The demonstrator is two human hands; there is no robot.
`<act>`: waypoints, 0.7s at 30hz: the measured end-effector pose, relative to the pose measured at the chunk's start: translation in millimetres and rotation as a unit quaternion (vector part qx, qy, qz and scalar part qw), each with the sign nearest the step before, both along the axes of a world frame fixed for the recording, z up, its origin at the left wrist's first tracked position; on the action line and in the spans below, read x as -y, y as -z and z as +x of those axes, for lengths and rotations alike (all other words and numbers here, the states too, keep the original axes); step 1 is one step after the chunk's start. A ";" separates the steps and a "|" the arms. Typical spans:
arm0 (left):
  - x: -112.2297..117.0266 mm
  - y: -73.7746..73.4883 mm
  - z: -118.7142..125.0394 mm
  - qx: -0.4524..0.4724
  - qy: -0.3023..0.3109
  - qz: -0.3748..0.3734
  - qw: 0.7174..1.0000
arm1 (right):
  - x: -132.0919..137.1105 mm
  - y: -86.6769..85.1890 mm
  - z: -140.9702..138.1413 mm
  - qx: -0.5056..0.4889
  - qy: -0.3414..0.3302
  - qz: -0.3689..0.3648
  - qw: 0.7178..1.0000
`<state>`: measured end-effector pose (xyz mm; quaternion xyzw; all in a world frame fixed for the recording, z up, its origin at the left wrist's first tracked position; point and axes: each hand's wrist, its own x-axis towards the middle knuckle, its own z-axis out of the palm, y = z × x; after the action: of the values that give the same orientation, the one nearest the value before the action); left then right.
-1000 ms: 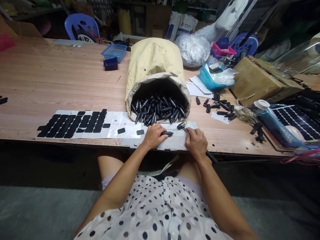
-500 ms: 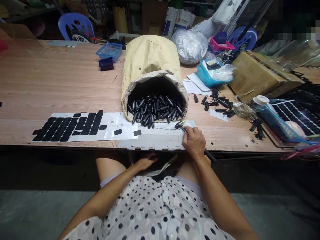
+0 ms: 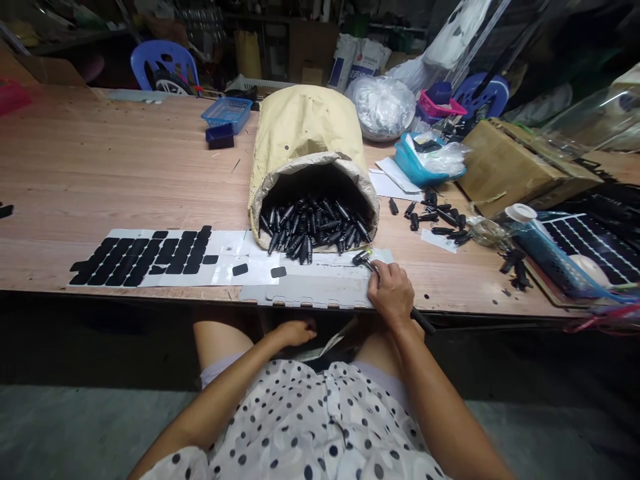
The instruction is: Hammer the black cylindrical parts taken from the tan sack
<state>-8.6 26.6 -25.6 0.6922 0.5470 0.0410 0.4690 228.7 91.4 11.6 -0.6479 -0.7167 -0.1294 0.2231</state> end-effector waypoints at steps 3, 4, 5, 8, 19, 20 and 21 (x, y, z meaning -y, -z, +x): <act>5.7 -48.0 -7.3 0.109 0.142 -0.101 0.979 | 0.3 0.1 -1.2 0.002 0.004 0.007 1.000; 3.3 -65.0 -10.5 0.159 0.173 -0.144 0.961 | 0.3 0.2 -1.7 0.003 0.006 0.009 1.000; -1.6 -80.2 -13.6 0.193 0.173 -0.162 0.952 | 0.2 0.4 -2.2 0.005 0.007 0.011 1.000; -28.8 -106.1 -18.5 0.167 -0.005 -0.019 0.986 | -0.4 1.6 -3.2 0.008 0.008 0.015 1.000; -79.5 -79.2 3.7 -0.189 -0.310 0.292 0.885 | -2.3 3.3 -4.1 0.002 0.003 0.006 1.000; -77.6 -81.1 3.4 -0.198 -0.305 0.289 0.885 | -2.1 2.8 -4.6 0.005 0.003 0.007 1.000; -75.8 -83.2 2.1 -0.206 -0.300 0.288 0.886 | -2.0 2.3 -5.1 0.007 0.004 0.007 1.000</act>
<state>-6.4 102.4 57.6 0.5923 0.7771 0.1922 0.0914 223.6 93.4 9.2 -0.6481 -0.7150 -0.1395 0.2222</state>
